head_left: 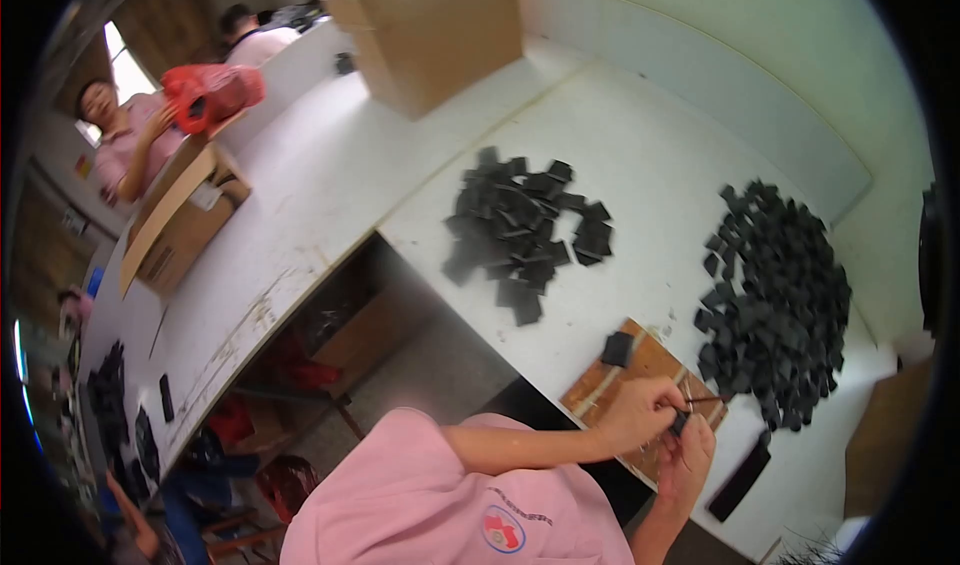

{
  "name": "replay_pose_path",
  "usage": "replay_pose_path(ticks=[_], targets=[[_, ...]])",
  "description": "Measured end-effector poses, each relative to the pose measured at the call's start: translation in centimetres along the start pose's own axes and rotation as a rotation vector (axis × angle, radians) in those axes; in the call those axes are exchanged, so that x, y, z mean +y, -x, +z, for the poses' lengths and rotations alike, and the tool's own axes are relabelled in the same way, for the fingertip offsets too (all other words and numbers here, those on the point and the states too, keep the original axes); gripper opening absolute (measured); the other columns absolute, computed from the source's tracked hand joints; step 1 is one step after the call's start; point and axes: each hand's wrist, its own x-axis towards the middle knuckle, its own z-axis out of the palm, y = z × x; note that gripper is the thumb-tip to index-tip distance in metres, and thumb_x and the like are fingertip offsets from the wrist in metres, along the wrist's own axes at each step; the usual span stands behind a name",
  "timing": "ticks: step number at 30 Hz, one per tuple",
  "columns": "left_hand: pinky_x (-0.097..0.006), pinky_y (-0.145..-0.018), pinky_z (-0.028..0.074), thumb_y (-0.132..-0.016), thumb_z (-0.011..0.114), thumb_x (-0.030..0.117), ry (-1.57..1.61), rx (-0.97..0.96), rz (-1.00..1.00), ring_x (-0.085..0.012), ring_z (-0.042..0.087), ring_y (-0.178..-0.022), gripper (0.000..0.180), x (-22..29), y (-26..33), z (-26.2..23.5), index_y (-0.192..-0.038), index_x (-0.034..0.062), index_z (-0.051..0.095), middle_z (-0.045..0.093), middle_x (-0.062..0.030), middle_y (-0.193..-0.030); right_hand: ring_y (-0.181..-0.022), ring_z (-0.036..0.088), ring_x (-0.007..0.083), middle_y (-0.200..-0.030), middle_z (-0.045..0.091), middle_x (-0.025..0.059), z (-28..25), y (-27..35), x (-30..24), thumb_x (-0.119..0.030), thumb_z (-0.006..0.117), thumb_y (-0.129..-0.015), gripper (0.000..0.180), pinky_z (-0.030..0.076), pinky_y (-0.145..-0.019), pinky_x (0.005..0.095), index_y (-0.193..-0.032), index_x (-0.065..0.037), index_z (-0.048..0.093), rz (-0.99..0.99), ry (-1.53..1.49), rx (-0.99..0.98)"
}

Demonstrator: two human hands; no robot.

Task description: The recorder is inspecting and assembling small black plastic components at a workshop table.

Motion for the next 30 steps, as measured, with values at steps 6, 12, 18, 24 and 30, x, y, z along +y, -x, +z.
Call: replay_pose_path(ticks=[6,12,18,24,30], targets=[[-0.016,-0.033,0.024,-0.083,0.050,0.000,1.089,-0.414,-0.758,-0.0014,0.032,-0.035,0.013,2.9,-0.2,-3.3,-0.095,0.0050,0.051,0.054,-0.0018,-0.069,-0.050,0.036,0.0019,-0.061,0.044,-0.0048,0.2,-0.3,-0.5,-0.017,0.051,-0.087,0.018,0.028,-0.044,0.0161,-0.073,-0.006,0.050,0.080,-0.012,-0.119],[-0.017,-0.034,0.024,-0.084,0.049,0.002,0.961,-0.438,-0.508,-0.0022,0.031,-0.036,0.015,7.1,-3.3,-1.4,-0.099,0.0056,0.050,0.053,-0.0017,-0.070,-0.050,0.033,0.0012,-0.061,0.044,-0.0066,1.8,-2.4,-5.9,-0.023,0.051,-0.088,0.021,0.024,-0.045,0.0160,-0.074,-0.007,0.051,-0.258,0.249,-0.172],[-0.018,-0.033,0.024,-0.084,0.047,0.001,0.925,-0.342,-0.570,-0.0028,0.029,-0.035,0.014,3.4,-3.3,-1.8,-0.097,0.0033,0.052,0.059,-0.0084,-0.079,-0.051,0.031,0.0001,-0.061,0.041,-0.0084,-0.1,-3.2,-3.2,-0.028,0.051,-0.088,0.024,0.023,-0.045,0.0159,-0.074,-0.009,0.052,-0.087,0.064,-0.226],[-0.018,-0.035,0.025,-0.083,0.049,0.000,0.774,-0.370,-0.427,-0.0032,0.032,-0.036,0.016,4.1,-3.3,-1.2,-0.099,0.0009,0.050,0.056,-0.0056,-0.070,-0.054,0.032,0.0014,-0.062,0.040,-0.0079,-0.8,-4.3,-3.4,-0.029,0.051,-0.088,0.025,0.026,-0.047,0.0168,-0.071,-0.010,0.049,-0.146,0.087,-0.368],[-0.018,-0.042,0.034,-0.080,0.054,0.002,0.384,-0.251,-0.280,-0.0055,0.042,-0.046,0.022,3.6,-3.6,-1.6,-0.102,-0.0010,0.050,0.055,-0.0044,-0.069,-0.057,0.039,0.0037,-0.063,0.043,-0.0058,-0.3,-4.0,-3.9,-0.021,0.054,-0.086,0.019,0.031,-0.049,0.0187,-0.074,-0.007,0.051,-0.187,0.242,-0.269]])
